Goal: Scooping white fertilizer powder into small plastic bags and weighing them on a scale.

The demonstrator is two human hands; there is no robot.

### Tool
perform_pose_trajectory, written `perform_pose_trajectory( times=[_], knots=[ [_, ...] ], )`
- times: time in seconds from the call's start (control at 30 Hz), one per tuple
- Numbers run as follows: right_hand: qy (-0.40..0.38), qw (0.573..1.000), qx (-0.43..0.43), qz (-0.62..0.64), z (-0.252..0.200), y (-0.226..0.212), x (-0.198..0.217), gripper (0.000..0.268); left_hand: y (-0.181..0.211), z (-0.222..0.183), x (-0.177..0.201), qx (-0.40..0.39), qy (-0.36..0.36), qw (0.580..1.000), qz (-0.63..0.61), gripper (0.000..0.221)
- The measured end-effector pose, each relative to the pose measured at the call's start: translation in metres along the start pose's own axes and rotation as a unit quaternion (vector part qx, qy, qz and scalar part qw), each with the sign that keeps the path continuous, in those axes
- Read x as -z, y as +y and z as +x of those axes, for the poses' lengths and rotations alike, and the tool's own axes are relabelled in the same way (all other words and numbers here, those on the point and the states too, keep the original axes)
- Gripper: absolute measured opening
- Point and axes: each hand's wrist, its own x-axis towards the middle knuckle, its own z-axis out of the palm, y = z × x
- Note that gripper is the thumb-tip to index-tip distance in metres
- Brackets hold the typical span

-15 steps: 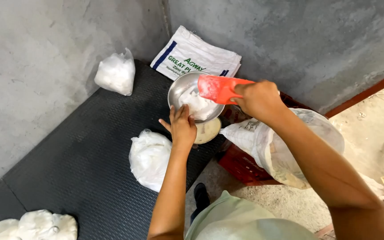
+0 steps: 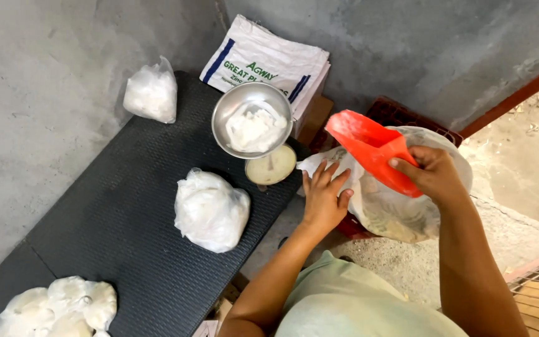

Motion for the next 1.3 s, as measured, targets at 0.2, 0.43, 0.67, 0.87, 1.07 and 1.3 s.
perform_pose_trajectory(
  times=[0.2,0.43,0.67,0.87,1.07,1.3],
  knots=[
    [-0.045,0.992,-0.085,0.086,-0.041,0.085,0.052,0.017,0.004,-0.003,-0.037,0.025,-0.012,0.998,0.064,0.049],
    [-0.107,0.981,-0.16,0.021,-0.043,0.135,0.043,0.017,0.005,-0.012,-0.06,0.058,0.034,0.994,0.084,0.057],
    [-0.15,0.947,-0.264,-0.101,-0.033,0.115,-0.012,0.036,0.013,-0.023,-0.068,0.068,0.04,0.992,0.103,0.061],
    [-0.127,0.962,-0.046,-0.236,-0.008,0.128,-0.028,0.042,0.014,-0.02,-0.049,0.089,0.057,0.988,0.11,0.057],
    [-0.047,0.987,0.072,-0.139,0.021,0.037,-0.019,0.035,-0.012,-0.013,0.012,0.126,0.125,0.974,0.142,0.055],
    [-0.048,0.96,0.249,-0.115,0.061,-0.062,-0.072,0.035,-0.086,0.02,0.096,0.153,0.193,0.945,0.214,0.058]
  ],
)
